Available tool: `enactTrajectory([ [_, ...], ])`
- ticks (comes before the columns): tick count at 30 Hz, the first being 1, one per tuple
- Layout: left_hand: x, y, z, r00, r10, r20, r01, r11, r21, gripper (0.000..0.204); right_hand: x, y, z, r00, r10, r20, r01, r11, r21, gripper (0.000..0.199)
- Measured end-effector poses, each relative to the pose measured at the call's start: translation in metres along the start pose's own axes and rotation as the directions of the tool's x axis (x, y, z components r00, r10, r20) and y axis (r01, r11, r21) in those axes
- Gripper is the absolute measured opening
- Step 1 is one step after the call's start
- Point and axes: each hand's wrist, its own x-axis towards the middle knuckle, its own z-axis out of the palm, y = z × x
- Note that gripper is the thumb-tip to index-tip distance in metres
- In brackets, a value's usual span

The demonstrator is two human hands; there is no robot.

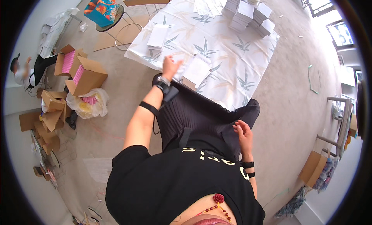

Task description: Folding and assembling small white cardboard boxes.

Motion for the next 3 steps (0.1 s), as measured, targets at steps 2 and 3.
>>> enactTrajectory([
  [2,-0.033,0.001,0.022,0.972,0.118,0.202,-0.168,0.954,0.25,0.088,0.001,0.004,0.003,1.0,0.017,0.015,-0.017,1.0,-0.005,0.032],
  [3,-0.033,0.003,0.023,0.972,0.12,0.203,-0.169,0.954,0.248,0.088,0.001,0.005,0.003,0.999,0.029,0.036,-0.029,1.0,-0.006,0.032],
])
